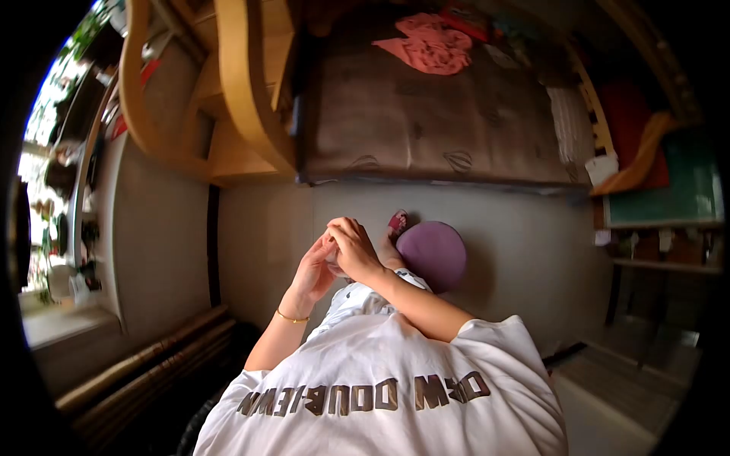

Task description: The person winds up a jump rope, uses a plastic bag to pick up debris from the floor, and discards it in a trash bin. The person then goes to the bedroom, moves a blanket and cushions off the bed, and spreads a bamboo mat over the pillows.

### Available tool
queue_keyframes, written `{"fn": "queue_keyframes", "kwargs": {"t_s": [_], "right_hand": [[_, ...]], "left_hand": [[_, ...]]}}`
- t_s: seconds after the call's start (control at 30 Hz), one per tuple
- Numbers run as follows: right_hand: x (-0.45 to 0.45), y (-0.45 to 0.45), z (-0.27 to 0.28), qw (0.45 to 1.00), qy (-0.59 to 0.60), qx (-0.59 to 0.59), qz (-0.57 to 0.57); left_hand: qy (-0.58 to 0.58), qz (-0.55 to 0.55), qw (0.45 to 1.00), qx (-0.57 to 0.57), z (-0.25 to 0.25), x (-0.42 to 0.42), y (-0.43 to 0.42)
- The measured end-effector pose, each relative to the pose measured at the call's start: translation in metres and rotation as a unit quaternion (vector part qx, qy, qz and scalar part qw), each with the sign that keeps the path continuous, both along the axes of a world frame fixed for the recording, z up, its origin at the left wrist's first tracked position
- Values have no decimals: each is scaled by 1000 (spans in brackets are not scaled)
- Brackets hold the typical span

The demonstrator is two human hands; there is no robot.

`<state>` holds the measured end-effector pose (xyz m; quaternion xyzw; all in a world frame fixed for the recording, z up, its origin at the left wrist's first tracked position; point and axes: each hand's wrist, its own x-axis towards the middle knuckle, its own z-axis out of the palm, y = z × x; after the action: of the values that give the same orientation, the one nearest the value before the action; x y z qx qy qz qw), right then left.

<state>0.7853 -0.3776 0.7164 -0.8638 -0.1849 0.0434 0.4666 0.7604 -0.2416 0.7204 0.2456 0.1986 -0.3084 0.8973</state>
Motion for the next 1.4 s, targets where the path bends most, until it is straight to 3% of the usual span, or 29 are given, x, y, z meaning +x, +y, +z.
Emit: {"fn": "queue_keyframes", "kwargs": {"t_s": [0.07,0.2,0.3,0.47,0.67,0.8,0.9,1.0,1.1,1.13,1.23,1.4], "right_hand": [[-17,-18,-1,1000,7,8,-17],[-31,-47,5,999,32,18,4],[-30,-61,11,998,36,26,49],[-23,-90,37,997,-9,14,76],[-22,-168,37,1000,22,-20,5],[-16,-240,38,999,5,-19,-47],[-7,-304,40,993,-74,-39,-88],[2,-376,52,981,-123,-31,-144],[7,-456,57,973,-114,-36,-195],[6,-480,70,969,-61,-28,-239],[0,-550,75,937,-128,-70,-317],[6,-659,91,833,-122,180,-508]], "left_hand": [[-7,-75,997,-14,2,-2,-6],[23,-109,994,-15,18,7,-21],[-33,-164,986,-25,-9,17,-21],[-30,-182,981,53,-6,23,-45],[-41,-293,954,39,-12,47,-127],[-66,-395,914,68,12,76,-212],[-121,-404,904,75,17,92,-285],[-129,-406,905,12,13,108,-363],[-124,-412,902,-37,38,119,-450],[-117,-423,896,-66,43,122,-480],[-84,-453,882,-97,58,132,-563],[-125,-542,827,-81,72,149,-696]]}}
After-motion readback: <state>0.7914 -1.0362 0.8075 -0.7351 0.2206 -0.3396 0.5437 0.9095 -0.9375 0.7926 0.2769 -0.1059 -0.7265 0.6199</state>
